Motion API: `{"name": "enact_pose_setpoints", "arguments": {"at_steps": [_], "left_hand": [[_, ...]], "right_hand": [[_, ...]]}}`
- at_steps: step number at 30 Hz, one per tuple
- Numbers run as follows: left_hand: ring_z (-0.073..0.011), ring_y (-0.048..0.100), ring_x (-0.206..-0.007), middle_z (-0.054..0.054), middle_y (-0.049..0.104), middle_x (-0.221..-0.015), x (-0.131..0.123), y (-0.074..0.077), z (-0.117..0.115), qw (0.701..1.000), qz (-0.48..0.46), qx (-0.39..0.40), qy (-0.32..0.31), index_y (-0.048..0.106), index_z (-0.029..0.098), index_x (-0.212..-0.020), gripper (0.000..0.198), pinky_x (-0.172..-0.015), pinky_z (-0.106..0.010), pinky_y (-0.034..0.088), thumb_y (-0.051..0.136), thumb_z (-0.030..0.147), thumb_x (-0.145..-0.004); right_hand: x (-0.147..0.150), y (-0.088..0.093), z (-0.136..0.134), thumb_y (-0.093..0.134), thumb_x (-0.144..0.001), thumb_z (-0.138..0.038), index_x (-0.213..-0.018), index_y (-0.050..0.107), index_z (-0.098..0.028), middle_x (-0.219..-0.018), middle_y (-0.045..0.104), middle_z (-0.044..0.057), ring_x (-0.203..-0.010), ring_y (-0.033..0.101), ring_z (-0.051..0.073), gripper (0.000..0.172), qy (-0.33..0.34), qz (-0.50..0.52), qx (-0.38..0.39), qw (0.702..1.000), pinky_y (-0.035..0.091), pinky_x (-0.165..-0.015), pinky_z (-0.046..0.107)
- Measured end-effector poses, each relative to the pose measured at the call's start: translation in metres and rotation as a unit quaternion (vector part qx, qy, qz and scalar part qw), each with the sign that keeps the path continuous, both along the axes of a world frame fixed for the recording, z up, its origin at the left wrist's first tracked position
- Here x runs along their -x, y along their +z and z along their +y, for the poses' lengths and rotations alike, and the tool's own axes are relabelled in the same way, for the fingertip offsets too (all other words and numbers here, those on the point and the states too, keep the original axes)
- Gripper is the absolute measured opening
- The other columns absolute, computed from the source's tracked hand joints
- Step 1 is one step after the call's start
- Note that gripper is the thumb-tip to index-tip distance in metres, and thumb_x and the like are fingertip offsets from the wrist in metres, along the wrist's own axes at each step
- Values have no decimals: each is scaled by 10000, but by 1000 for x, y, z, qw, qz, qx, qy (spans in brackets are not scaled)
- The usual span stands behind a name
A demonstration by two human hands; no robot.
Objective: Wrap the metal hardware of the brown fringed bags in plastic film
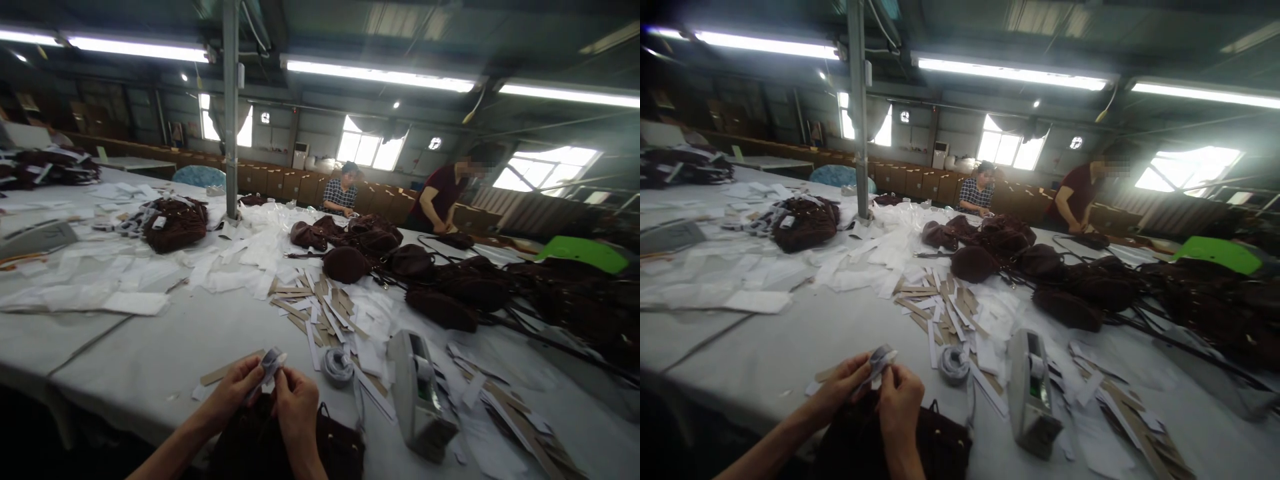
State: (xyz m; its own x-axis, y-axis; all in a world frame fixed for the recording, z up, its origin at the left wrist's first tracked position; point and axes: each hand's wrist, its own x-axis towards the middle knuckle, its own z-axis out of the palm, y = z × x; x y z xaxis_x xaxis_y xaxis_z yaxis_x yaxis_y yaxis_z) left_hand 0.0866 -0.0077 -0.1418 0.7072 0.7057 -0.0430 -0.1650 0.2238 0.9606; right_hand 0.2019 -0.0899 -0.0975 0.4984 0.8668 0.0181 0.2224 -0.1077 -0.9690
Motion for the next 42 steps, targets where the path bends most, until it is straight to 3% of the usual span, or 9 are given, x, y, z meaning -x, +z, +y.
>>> {"name": "enact_pose_setpoints", "arguments": {"at_steps": [6,10,15,19,23,28,32,37,42], "left_hand": [[-47,337,-428,67,429,-531,3,5,-6,998,31,-50,13,590,139,-869,371,-419,-178,228,576,510,-865],[-37,364,-418,48,544,-628,-1,9,-13,998,16,-62,3,498,179,-929,325,-401,-160,242,583,487,-869],[-53,466,-458,26,618,-793,-7,15,-19,997,-45,-48,-35,337,246,-997,328,-389,-140,296,578,441,-889],[-44,482,-485,14,625,-861,-5,19,-21,998,-44,-46,-17,298,255,-1027,358,-407,-130,318,594,403,-889],[-49,481,-489,20,630,-821,-5,21,-22,998,-34,-49,-11,280,251,-1045,400,-410,-128,321,610,400,-876],[-52,488,-499,-1,627,-879,-9,23,-22,998,-15,-43,-43,308,239,-1041,384,-404,-139,341,613,393,-868],[-67,534,-538,-8,639,-881,-9,24,-19,998,-28,-26,-48,346,225,-1020,371,-410,-138,344,633,390,-852],[-50,514,-510,13,642,-868,-9,25,-14,998,-43,-15,-48,366,225,-1027,409,-400,-127,347,678,382,-815],[-41,502,-484,2,641,-964,-9,26,-14,999,-37,-8,-30,355,256,-1047,457,-391,-133,389,710,377,-785]], "right_hand": [[-6,-9,-18,507,-866,-361,-1074,683,-183,-594,593,-15,-499,513,110,326,114,71,-24,991,395,-487,204],[-9,-23,-21,603,-809,-469,-1003,711,-138,-465,540,-28,-388,414,73,398,72,172,-4,982,297,-399,180],[-9,-34,-17,660,-735,-578,-910,709,-107,-497,573,-6,-420,471,77,505,-3,214,-11,977,349,-417,175],[-14,-28,-22,649,-737,-617,-979,705,-138,-493,534,-39,-353,403,56,539,46,219,-6,975,288,-359,173],[-18,-21,-31,713,-732,-532,-981,718,-162,-621,611,-11,-472,468,51,446,117,250,-15,961,340,-443,154],[-13,-22,-32,763,-695,-465,-884,736,-135,-613,633,11,-526,515,93,382,31,298,-15,954,402,-493,193],[-9,-21,-33,718,-753,-416,-951,732,-158,-604,616,-13,-516,458,80,326,60,277,-27,959,373,-481,182],[-12,-18,-33,675,-772,-452,-1093,693,-189,-832,707,43,-721,626,179,416,109,259,-52,958,520,-664,275],[-12,-21,-22,674,-762,-511,-1139,669,-168,-933,722,80,-960,641,256,510,107,190,-71,973,522,-859,374]]}}
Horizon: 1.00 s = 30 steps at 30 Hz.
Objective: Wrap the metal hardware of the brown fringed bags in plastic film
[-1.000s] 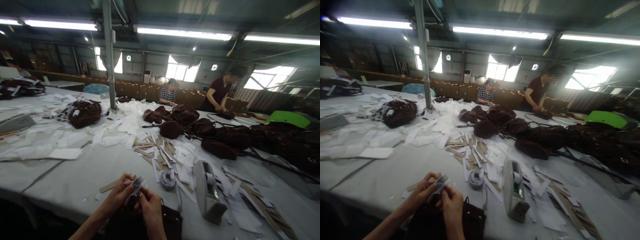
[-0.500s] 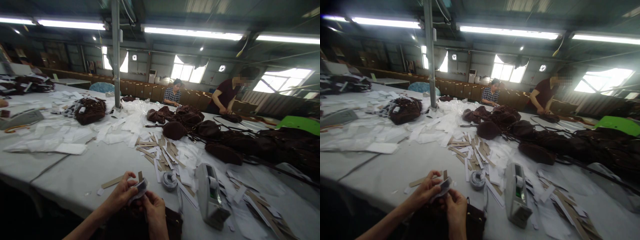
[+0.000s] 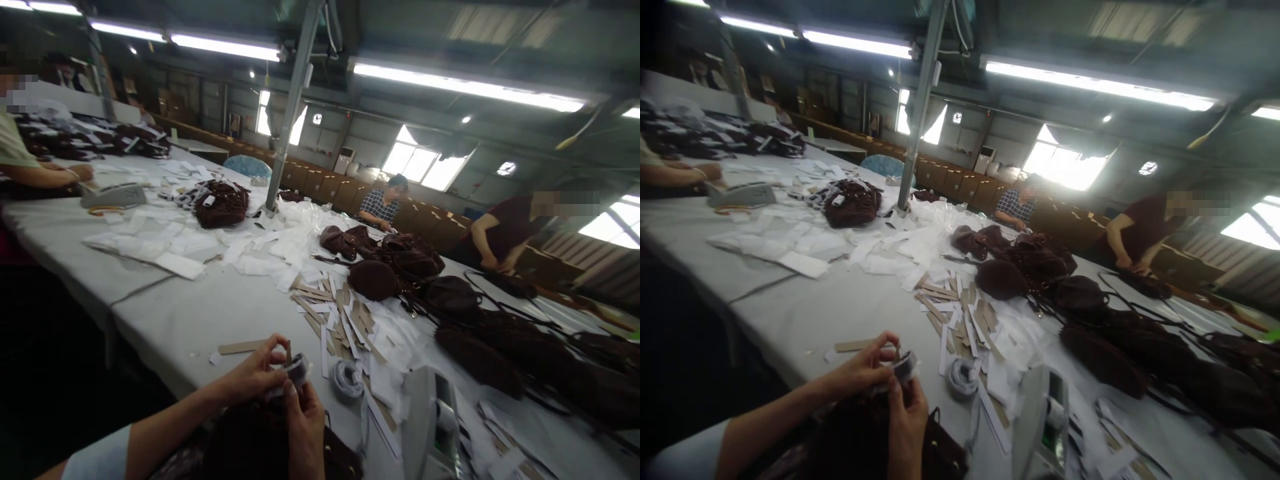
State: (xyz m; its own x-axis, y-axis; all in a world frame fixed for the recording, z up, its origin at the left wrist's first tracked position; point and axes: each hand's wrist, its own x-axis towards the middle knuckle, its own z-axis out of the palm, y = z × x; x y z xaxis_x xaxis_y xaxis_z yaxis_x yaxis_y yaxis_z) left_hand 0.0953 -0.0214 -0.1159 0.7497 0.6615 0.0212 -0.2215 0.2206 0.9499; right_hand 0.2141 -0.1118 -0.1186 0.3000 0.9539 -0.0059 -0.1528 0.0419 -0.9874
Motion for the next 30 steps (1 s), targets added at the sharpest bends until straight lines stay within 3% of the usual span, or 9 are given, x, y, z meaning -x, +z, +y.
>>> {"name": "enact_pose_setpoints", "arguments": {"at_steps": [4,7,11,14,17,19,23,28,30], "left_hand": [[-32,488,-450,-9,641,-983,0,1,0,998,-42,33,26,375,265,-1089,527,-405,-142,387,761,347,-739],[-78,561,-614,-46,639,-981,2,6,1,998,-50,28,11,526,192,-1052,432,-529,-165,431,767,347,-728],[-91,508,-609,-34,627,-872,5,19,2,1000,9,-5,-29,637,150,-1010,343,-526,-184,392,705,386,-769],[-89,451,-549,12,580,-716,3,22,2,997,52,-50,-18,641,154,-971,305,-489,-188,350,654,403,-795],[-90,423,-527,27,547,-650,-1,18,5,996,69,-63,-4,633,146,-890,270,-478,-193,331,641,398,-794],[-92,423,-528,23,550,-659,-2,12,9,996,72,-57,3,622,143,-857,275,-479,-197,329,646,407,-782],[-84,391,-510,27,526,-654,0,4,17,996,78,-49,7,600,146,-808,319,-455,-197,294,642,460,-771],[-99,417,-528,17,544,-625,4,6,22,994,89,-57,-28,627,145,-734,352,-473,-205,301,692,491,-717],[-102,422,-519,18,542,-607,5,8,23,992,99,-62,-38,645,145,-731,345,-467,-206,297,697,486,-709]], "right_hand": [[4,0,4,638,-810,-494,-1188,638,-173,-995,718,82,-1042,621,255,496,40,40,-5,998,484,-936,389],[4,1,3,627,-828,-481,-1173,646,-186,-982,719,73,-1040,625,253,454,66,71,7,995,487,-929,385],[0,-4,3,638,-795,-542,-1116,675,-173,-802,710,51,-850,659,237,491,33,34,27,999,540,-722,323],[-4,-12,5,644,-765,-592,-986,718,-151,-574,615,-1,-552,577,157,499,-1,-16,52,999,458,-489,243],[-7,-16,8,645,-746,-615,-834,731,-142,-485,543,-24,-439,486,111,488,-15,-50,72,996,384,-417,219],[-10,-16,8,666,-722,-612,-854,734,-147,-512,583,-10,-445,515,121,489,-5,-66,86,994,404,-426,225],[-22,-17,-1,733,-664,-577,-1072,685,-158,-672,701,44,-541,635,183,587,-26,-91,112,989,479,-471,251],[-37,-23,-16,755,-674,-486,-1091,685,-181,-936,738,112,-856,693,269,522,26,-166,36,985,569,-740,347],[-42,-17,-17,743,-696,-455,-1143,669,-199,-966,735,111,-857,692,267,521,46,-228,2,973,573,-728,342]]}}
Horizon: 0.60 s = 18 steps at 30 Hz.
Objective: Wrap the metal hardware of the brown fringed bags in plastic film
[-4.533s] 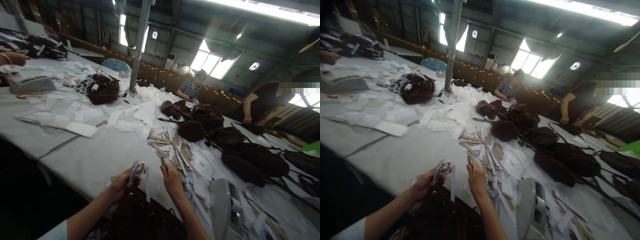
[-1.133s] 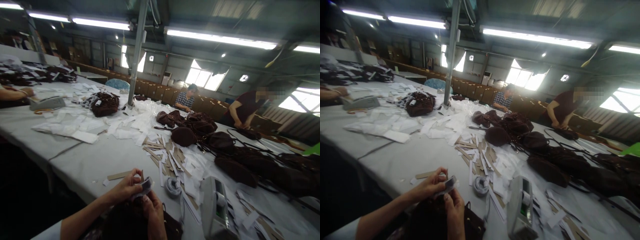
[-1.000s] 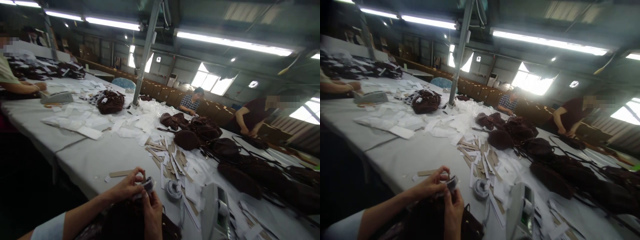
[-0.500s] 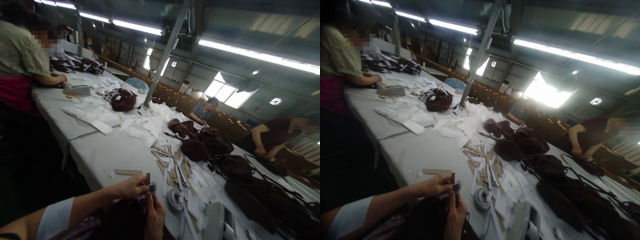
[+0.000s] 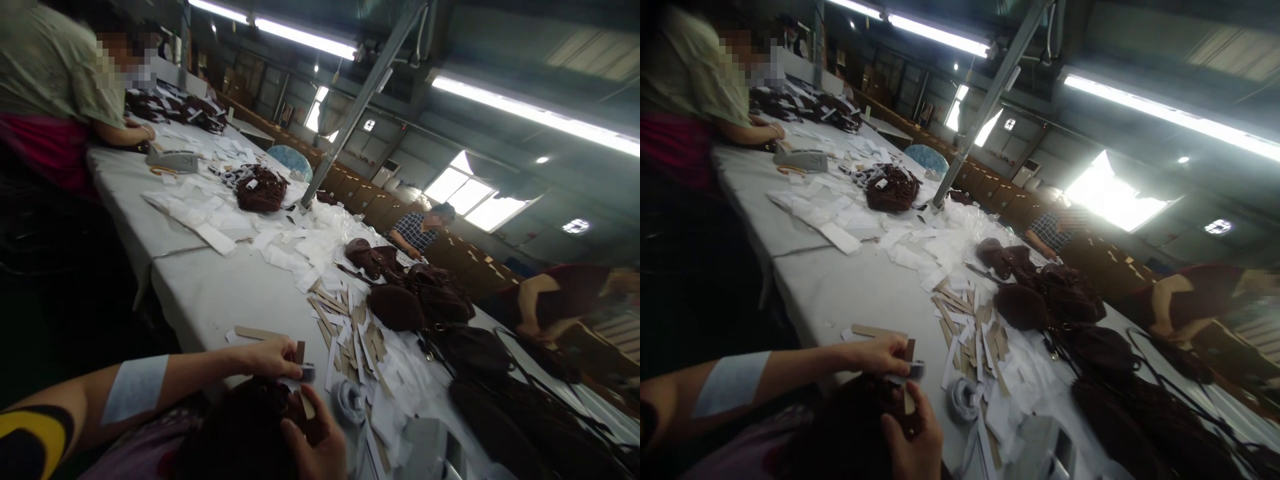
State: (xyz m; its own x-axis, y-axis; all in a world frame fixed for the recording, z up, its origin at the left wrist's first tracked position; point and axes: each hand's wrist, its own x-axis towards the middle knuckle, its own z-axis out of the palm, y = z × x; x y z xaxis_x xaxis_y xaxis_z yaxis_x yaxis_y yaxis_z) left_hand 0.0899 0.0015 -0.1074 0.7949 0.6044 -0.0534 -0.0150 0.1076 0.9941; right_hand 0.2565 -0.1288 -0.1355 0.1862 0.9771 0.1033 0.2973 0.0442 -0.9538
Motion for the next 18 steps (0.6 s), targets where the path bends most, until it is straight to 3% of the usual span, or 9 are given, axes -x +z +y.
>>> {"name": "enact_pose_setpoints", "arguments": {"at_steps": [4,7,10,13,16,18], "left_hand": [[-107,442,-506,18,558,-591,2,4,1,999,19,-21,-29,669,149,-712,284,-449,-208,297,721,428,-684],[-99,423,-488,31,535,-544,0,8,-1,997,31,-45,-48,646,153,-628,233,-432,-206,281,725,368,-672],[-79,375,-452,54,459,-469,-3,12,-4,995,49,-71,-49,601,153,-543,161,-408,-196,248,689,234,-650],[-74,378,-442,62,449,-453,-5,15,-6,994,62,-81,-51,626,154,-561,66,-399,-182,252,650,166,-621],[-86,414,-444,54,503,-477,-4,16,-5,993,66,-69,-63,659,156,-610,34,-398,-187,273,647,187,-616],[-94,440,-451,48,538,-506,-2,16,-4,994,68,-55,-71,671,159,-652,59,-400,-189,290,652,199,-613]], "right_hand": [[-8,30,7,582,-847,-337,-1002,733,-260,-827,707,69,-729,669,205,230,34,-203,-67,976,541,-651,286],[-9,49,17,530,-855,-286,-930,754,-290,-925,670,84,-815,647,217,237,6,-319,-85,944,524,-713,315],[-7,53,25,553,-834,-271,-900,759,-280,-1065,687,83,-946,649,236,217,27,-281,-57,958,516,-816,336],[-6,49,27,601,-815,-301,-853,756,-246,-886,734,56,-821,675,212,168,39,-193,-18,980,523,-764,306],[-3,50,26,659,-769,-346,-764,736,-213,-802,726,46,-751,664,210,154,-6,-160,12,987,510,-703,296],[-1,53,27,676,-758,-368,-931,711,-190,-765,708,27,-740,655,202,251,-37,-138,29,989,504,-718,295]]}}
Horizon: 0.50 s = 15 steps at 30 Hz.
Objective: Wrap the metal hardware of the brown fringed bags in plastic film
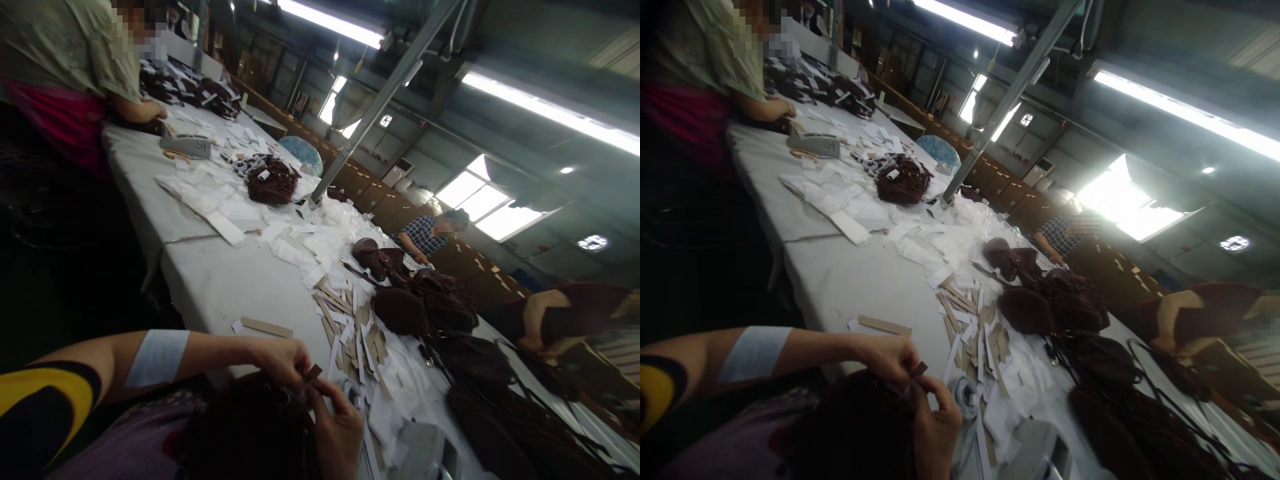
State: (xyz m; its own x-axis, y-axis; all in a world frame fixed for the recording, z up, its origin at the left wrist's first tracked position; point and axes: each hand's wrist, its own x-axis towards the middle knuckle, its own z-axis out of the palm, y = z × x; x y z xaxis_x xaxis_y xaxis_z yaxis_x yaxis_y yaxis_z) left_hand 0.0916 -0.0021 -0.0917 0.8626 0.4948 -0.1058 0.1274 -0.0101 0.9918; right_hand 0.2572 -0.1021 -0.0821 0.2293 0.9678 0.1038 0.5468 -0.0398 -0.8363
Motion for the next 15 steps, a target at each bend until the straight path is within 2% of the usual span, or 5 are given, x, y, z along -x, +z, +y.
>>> {"name": "enact_pose_setpoints", "arguments": {"at_steps": [3,6,8,11,15], "left_hand": [[-99,465,-463,45,554,-525,4,0,2,1000,4,19,-5,667,161,-682,91,-403,-185,305,669,212,-607],[-92,472,-477,44,563,-548,6,0,2,999,-4,39,-13,662,159,-692,99,-418,-180,321,669,218,-614],[-86,475,-487,47,571,-566,7,0,1,998,-10,53,-15,660,158,-711,109,-428,-174,329,661,217,-620],[-80,469,-485,52,560,-556,6,-2,2,997,-13,71,-15,632,152,-701,116,-423,-166,326,664,237,-629],[-82,480,-487,66,566,-615,3,-10,5,995,-18,99,0,533,179,-804,293,-408,-161,340,721,267,-597]], "right_hand": [[5,5,2,642,-804,-389,-1259,534,-155,-737,663,-12,-711,631,174,523,1,4,5,1000,493,-751,295],[11,3,5,546,-888,-403,-1021,634,-186,-787,648,18,-741,608,173,269,60,-102,-17,993,461,-719,290],[15,-2,5,491,-928,-382,-821,616,-204,-760,633,24,-737,589,179,242,60,-211,-104,970,427,-766,323],[20,-9,6,412,-970,-292,-781,543,-210,-662,576,-7,-645,549,169,245,47,-336,-238,910,353,-888,406],[25,-8,8,347,-981,-210,-805,504,-211,-624,538,-28,-578,520,159,236,74,-390,-274,876,321,-888,423]]}}
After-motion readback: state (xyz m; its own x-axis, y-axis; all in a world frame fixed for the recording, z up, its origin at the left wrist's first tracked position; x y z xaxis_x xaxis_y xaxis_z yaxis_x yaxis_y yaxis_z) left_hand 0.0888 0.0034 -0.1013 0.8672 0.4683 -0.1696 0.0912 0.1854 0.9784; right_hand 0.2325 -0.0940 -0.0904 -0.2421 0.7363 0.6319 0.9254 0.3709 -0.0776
